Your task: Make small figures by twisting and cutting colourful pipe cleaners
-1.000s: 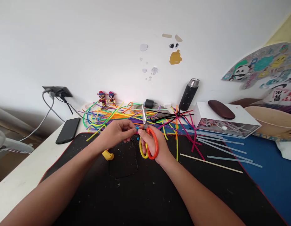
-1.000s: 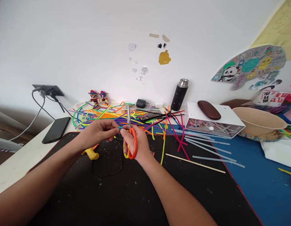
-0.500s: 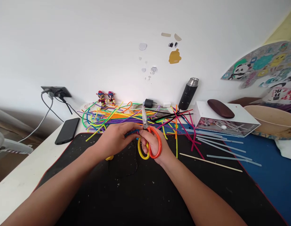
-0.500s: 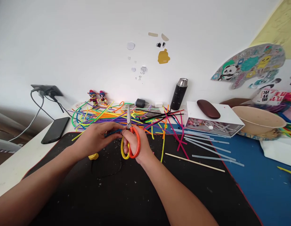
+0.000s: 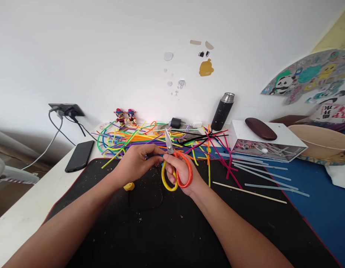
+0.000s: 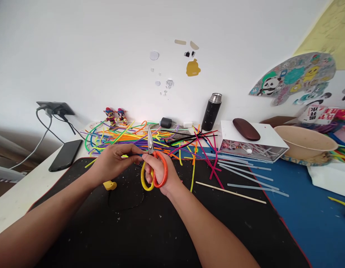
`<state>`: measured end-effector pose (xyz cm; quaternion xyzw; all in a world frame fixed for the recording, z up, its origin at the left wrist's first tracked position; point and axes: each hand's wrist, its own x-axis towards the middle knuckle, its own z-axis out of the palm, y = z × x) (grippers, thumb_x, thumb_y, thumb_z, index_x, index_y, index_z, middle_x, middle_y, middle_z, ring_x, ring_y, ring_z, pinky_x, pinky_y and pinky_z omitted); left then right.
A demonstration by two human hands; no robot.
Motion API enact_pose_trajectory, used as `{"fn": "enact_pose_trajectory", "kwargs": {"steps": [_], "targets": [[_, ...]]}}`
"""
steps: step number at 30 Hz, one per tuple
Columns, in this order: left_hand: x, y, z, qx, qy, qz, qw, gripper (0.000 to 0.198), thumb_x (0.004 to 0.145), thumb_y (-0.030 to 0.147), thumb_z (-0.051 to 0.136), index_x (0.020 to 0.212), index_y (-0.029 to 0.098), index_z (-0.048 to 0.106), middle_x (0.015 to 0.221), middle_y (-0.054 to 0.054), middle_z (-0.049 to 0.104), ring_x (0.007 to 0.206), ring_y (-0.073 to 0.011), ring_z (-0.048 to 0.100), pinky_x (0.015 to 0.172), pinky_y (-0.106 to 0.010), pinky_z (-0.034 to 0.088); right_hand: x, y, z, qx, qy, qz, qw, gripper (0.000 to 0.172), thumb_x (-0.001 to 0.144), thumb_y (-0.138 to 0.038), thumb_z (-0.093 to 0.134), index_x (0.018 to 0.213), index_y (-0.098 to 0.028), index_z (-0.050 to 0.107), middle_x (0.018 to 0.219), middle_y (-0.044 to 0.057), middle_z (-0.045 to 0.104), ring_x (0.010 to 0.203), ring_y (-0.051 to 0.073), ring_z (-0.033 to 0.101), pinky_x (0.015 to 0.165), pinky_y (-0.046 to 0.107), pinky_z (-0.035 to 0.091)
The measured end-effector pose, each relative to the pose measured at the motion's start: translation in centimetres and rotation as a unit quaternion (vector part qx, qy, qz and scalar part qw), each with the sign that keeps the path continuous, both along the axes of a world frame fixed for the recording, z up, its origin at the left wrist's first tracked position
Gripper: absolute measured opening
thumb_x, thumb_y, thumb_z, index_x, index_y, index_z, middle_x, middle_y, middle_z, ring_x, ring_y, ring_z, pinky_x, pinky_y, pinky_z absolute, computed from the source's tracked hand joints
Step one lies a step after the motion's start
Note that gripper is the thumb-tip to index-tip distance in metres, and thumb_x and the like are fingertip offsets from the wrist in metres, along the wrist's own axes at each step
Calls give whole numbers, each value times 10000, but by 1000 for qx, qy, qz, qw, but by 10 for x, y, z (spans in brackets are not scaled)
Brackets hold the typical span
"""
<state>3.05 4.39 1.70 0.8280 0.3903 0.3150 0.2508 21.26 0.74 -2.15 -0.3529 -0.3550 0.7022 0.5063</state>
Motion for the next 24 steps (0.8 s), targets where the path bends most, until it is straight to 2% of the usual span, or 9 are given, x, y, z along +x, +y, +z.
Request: {"fn": "enact_pose_trajectory", "kwargs": {"steps": [6,14,19,21,24], "targets": [[1,1,0,-76,-26,-8,997,169,917,305,686,935,197,815,777,-11,786,682,-162,723,663,-239,549,-2,1,-6,3,2,4,1000,330,813,-458,783,819,-193,587,507,-91,527,316,63,440,332,177,291],[-2,5,-7,-82,-25,2,996,169,902,324,717,911,191,821,800,-26,796,708,-173,738,698,-255,585,-2,0,-3,-8,-5,-1,1000,356,786,-455,803,775,-195,560,516,-84,528,326,67,456,333,176,290],[4,7,-15,-172,-103,9,980,279,874,417,755,994,166,780,856,-50,811,736,-203,769,719,-302,645,-2,2,-4,-12,6,-18,1000,365,784,-459,800,753,-192,553,514,-83,523,326,61,444,331,175,293],[6,6,-15,-139,-100,37,985,276,864,421,776,978,171,760,825,-40,807,716,-201,763,688,-291,631,-1,2,-3,-9,21,-22,1000,339,794,-455,796,811,-191,583,519,-90,523,325,61,438,333,175,297],[8,1,-12,-35,-54,64,996,198,891,382,766,891,184,755,786,-18,797,691,-180,739,661,-260,578,1,2,-2,3,34,-20,999,325,808,-444,798,893,-189,615,527,-96,524,324,60,436,336,174,293]]}}
